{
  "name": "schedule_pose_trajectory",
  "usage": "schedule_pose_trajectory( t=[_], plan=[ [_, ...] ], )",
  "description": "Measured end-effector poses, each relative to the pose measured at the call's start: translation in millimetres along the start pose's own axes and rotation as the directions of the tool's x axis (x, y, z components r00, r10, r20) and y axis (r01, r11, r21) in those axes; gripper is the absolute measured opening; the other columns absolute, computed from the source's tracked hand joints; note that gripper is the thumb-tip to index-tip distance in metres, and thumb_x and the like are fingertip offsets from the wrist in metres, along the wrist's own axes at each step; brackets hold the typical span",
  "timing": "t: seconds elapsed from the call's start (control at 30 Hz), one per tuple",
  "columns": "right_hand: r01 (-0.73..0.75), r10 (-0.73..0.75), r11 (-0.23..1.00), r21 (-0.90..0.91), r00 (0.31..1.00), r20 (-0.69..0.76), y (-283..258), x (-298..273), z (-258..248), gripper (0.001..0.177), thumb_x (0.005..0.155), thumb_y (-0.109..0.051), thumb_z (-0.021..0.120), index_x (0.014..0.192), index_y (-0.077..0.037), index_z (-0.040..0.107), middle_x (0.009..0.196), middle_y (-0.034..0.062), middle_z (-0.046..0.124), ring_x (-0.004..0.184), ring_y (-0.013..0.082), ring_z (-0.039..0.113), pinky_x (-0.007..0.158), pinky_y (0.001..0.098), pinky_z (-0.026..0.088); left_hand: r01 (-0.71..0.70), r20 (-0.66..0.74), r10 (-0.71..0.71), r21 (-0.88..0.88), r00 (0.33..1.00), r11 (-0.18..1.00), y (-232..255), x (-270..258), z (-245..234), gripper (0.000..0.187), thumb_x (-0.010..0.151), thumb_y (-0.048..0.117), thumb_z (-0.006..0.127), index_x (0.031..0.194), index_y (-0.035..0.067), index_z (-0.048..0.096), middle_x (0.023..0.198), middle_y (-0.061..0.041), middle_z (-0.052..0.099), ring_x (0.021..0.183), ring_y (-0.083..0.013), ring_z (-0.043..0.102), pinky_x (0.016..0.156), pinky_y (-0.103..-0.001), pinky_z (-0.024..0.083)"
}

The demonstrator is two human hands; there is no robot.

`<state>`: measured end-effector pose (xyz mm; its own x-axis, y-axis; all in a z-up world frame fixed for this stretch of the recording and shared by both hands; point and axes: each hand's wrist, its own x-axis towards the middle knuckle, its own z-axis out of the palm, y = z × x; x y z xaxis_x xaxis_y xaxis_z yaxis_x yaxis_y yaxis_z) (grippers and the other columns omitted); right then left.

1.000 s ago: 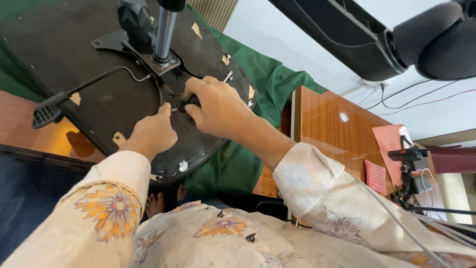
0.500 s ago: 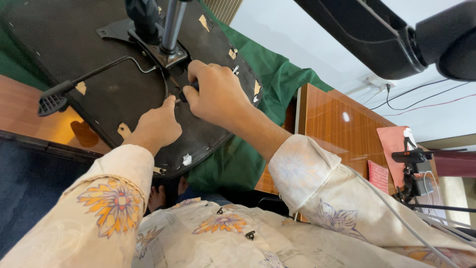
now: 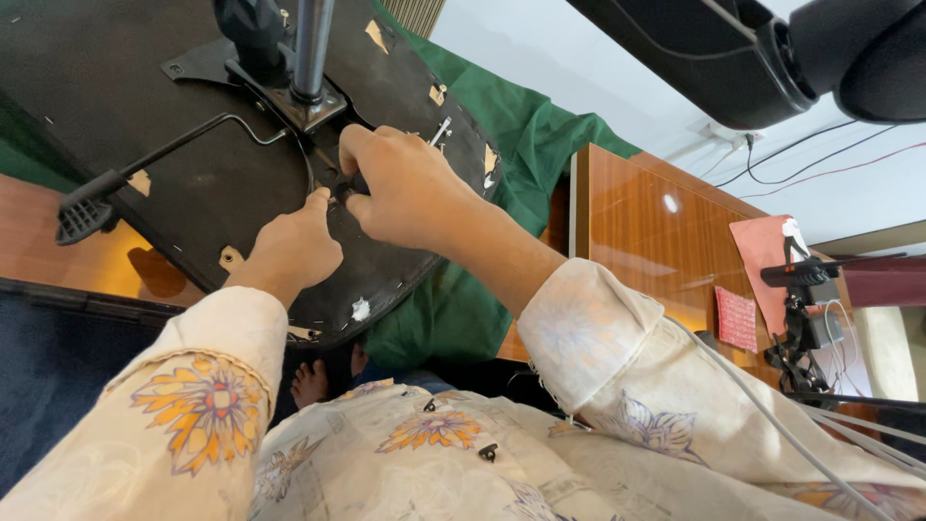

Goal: The person uses a screwdriver to remove screws from the underside of an overturned chair. They loosen and remove several screws from the central mounting bracket and the seat base, then lift the chair slightly to access additional screws.

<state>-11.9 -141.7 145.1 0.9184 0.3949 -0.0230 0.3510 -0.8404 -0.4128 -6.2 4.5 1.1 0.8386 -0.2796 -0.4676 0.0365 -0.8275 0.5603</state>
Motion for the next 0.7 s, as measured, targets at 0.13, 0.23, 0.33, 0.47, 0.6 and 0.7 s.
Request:
schedule_pose_trajectory(
  t=[0.13,0.23,0.33,0.47,0.6,0.7],
  plan=[
    [-0.024,0.022,0.999,-0.041,0.999,-0.031,0,6,2,0.026,0.077,-0.016,0.072,0.098,-0.005,0.061,0.086,0.0163,0.070,0.086,0.0377,0.069,0.075,0.0488,0.053,0.020,0.022,-0.020,-0.009,1.000,1.000,2,-3,-3,0.084,0.086,0.010,0.056,0.164,0.014,0.024,0.118,-0.030,0.070,0.114,-0.0430,0.068,0.103,-0.048,0.051],
    [0.002,-0.004,0.999,-0.040,0.999,-0.050,2,11,-2,0.025,0.078,-0.016,0.071,0.097,-0.004,0.061,0.077,0.0161,0.071,0.077,0.0368,0.070,0.071,0.0477,0.055,0.049,0.046,-0.049,-0.011,0.998,0.999,6,-4,-7,0.085,0.087,0.009,0.056,0.164,0.017,0.022,0.119,-0.029,0.070,0.114,-0.0431,0.067,0.102,-0.049,0.052],
    [-0.012,0.012,1.000,-0.001,0.997,-0.072,2,13,-4,0.024,0.079,-0.017,0.071,0.097,-0.004,0.061,0.074,0.0160,0.070,0.071,0.0363,0.071,0.068,0.0467,0.055,0.052,0.054,-0.051,-0.015,0.997,0.999,6,-4,-8,0.085,0.086,0.010,0.057,0.164,0.018,0.022,0.118,-0.029,0.070,0.114,-0.0428,0.067,0.103,-0.048,0.051],
    [-0.066,0.066,0.998,0.009,0.992,-0.104,-3,10,0,0.023,0.081,-0.018,0.072,0.096,-0.004,0.062,0.073,0.0167,0.071,0.072,0.0372,0.071,0.069,0.0468,0.056,0.014,0.017,-0.014,-0.011,1.000,1.000,3,-4,-6,0.084,0.086,0.010,0.057,0.163,0.016,0.025,0.118,-0.029,0.070,0.114,-0.0434,0.067,0.103,-0.049,0.051],
    [-0.074,0.078,0.997,0.035,0.984,-0.157,-7,9,4,0.022,0.081,-0.019,0.071,0.094,-0.004,0.062,0.081,0.0157,0.074,0.076,0.0373,0.073,0.073,0.0459,0.058,0.017,0.013,-0.017,-0.025,1.000,1.000,2,-2,-3,0.084,0.086,0.008,0.056,0.163,0.015,0.024,0.117,-0.030,0.070,0.113,-0.0443,0.067,0.103,-0.049,0.050],
    [-0.191,0.195,0.981,0.046,0.970,-0.144,-10,8,9,0.022,0.081,-0.021,0.070,0.094,-0.005,0.062,0.080,0.0152,0.074,0.077,0.0375,0.073,0.074,0.0462,0.059,0.015,0.003,-0.014,-0.040,1.000,0.999,0,-2,-1,0.084,0.085,0.009,0.056,0.163,0.015,0.025,0.117,-0.030,0.070,0.113,-0.0438,0.068,0.102,-0.049,0.051]
  ],
)
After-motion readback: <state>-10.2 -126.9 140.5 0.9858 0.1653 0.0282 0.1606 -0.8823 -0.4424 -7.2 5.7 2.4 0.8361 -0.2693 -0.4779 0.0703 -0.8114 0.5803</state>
